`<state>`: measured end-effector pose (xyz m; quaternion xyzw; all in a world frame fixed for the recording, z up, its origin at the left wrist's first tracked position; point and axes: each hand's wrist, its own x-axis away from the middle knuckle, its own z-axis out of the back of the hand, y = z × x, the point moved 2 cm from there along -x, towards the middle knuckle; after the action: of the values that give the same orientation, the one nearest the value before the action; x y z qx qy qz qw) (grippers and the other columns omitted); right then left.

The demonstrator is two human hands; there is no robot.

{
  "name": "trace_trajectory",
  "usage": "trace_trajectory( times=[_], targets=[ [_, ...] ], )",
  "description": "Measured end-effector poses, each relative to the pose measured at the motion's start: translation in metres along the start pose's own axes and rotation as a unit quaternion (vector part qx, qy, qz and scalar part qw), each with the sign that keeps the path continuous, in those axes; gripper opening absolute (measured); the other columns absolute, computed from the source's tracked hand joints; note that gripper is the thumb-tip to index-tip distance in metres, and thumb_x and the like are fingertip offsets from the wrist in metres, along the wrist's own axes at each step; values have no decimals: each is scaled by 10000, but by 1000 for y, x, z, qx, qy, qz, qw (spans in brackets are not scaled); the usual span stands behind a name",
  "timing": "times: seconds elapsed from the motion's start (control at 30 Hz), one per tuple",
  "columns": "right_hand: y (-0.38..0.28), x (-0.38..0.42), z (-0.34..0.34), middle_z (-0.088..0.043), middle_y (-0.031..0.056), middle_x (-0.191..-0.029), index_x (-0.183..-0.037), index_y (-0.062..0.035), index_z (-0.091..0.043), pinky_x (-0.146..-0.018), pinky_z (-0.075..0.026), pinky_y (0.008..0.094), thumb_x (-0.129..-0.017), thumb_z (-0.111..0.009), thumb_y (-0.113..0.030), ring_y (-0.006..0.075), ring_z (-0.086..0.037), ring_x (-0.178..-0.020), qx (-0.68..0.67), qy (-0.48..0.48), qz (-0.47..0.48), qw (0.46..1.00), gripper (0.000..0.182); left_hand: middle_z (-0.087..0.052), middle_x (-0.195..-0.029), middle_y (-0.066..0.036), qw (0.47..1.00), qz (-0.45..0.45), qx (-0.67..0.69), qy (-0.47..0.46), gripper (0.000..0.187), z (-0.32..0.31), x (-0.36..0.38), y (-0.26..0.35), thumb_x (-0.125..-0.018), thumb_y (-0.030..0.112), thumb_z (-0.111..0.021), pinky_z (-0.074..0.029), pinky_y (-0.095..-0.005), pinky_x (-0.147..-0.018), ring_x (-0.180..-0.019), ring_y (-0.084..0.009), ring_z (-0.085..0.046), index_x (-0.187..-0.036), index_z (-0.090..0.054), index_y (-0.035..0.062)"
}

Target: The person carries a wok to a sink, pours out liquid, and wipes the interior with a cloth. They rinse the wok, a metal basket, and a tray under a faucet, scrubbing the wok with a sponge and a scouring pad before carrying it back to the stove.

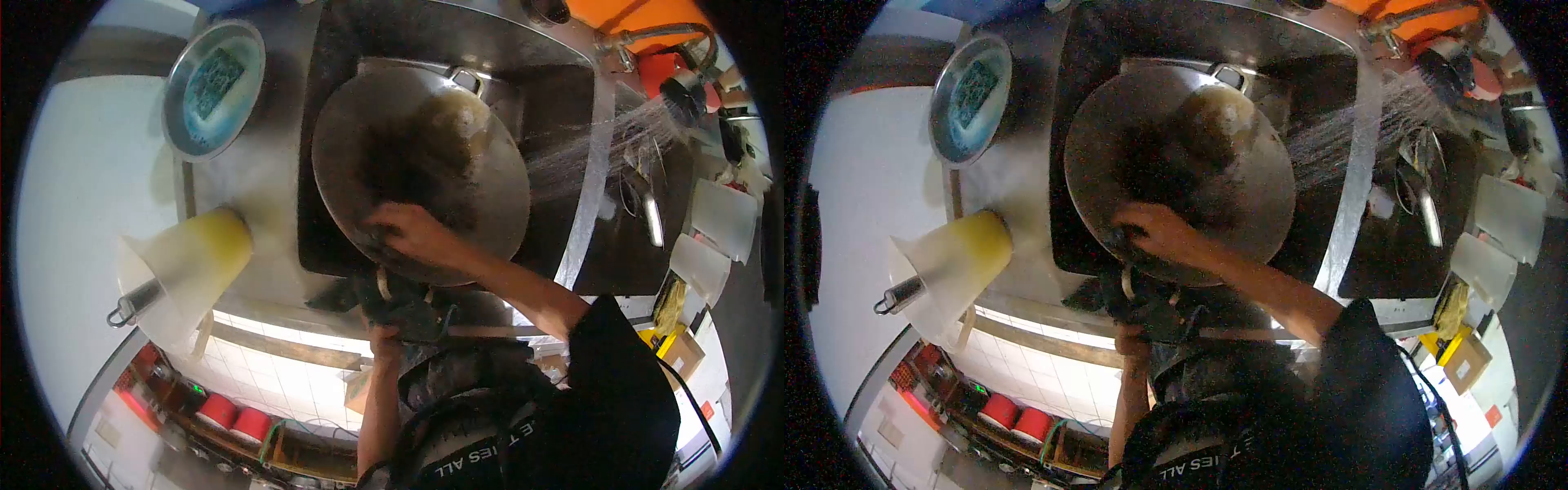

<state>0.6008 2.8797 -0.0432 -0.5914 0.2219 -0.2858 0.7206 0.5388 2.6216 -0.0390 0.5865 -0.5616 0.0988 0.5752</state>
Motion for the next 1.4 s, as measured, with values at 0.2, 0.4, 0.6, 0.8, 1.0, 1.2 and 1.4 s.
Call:
trace_trajectory(
  times=[0.2,0.4,0.6,0.8,1.0,1.2,1.4],
  targets=[
    [-7,59,21,-629,151,-1114,-1107,-59,-661,-948,-478,397,-777,-665,-38,331,-609,-1086,-46,-40,-20,998,331,-548,-1253,-114,998,-52,-35,-8,735,8,-2,7,-600,173,-541,-425,-426,-1025,-1190,-295,-519,-1322,-457,65],
    [-24,29,8,-615,140,-1144,-1138,-70,-658,-969,-466,411,-809,-678,-124,332,-592,-1088,-26,-34,-55,998,334,-556,-1247,-117,989,-91,-113,-19,711,-4,-2,3,-618,184,-537,-421,-434,-1030,-1182,-301,-528,-1311,-466,48],
    [9,118,43,-619,148,-1128,-1065,-40,-700,-932,-476,401,-807,-679,-132,323,-595,-1079,68,-87,-111,988,274,-577,-1252,-140,998,-34,-50,-28,737,-12,-1,14,-619,196,-566,-417,-455,-1035,-1161,-328,-552,-1333,-458,47],
    [-36,80,45,-609,169,-1222,-1192,-36,-636,-1025,-412,438,-810,-709,-202,325,-555,-1185,100,-149,-265,947,423,-579,-1235,-139,999,-28,-35,-27,682,-34,6,29,-640,141,-577,-442,-447,-1015,-1128,-309,-571,-1308,-470,55],
    [30,160,96,-645,171,-1090,-1145,-21,-635,-944,-465,439,-859,-663,-152,339,-604,-1055,-187,23,-402,896,315,-585,-1229,-170,998,-59,-34,-2,447,-16,-4,17,-750,214,-540,-455,-466,-996,-1138,-322,-563,-1133,-607,-7],
    [74,84,-11,-633,198,-997,-1114,-35,-641,-857,-487,480,-815,-651,-72,389,-601,-977,63,73,-254,962,301,-566,-1197,-93,996,37,-77,27,715,-29,-2,21,-675,154,-649,-436,-408,-998,-1091,-259,-559,-1354,-437,83],
    [181,140,62,-564,180,-1246,-1294,-87,-550,-1022,-426,440,-771,-713,-135,344,-545,-1152,-75,129,-444,884,550,-563,-1260,-134,988,12,-130,80,557,-2,-5,4,-807,233,-653,-455,-450,-978,-1117,-295,-567,-1293,-520,-4]
  ],
)
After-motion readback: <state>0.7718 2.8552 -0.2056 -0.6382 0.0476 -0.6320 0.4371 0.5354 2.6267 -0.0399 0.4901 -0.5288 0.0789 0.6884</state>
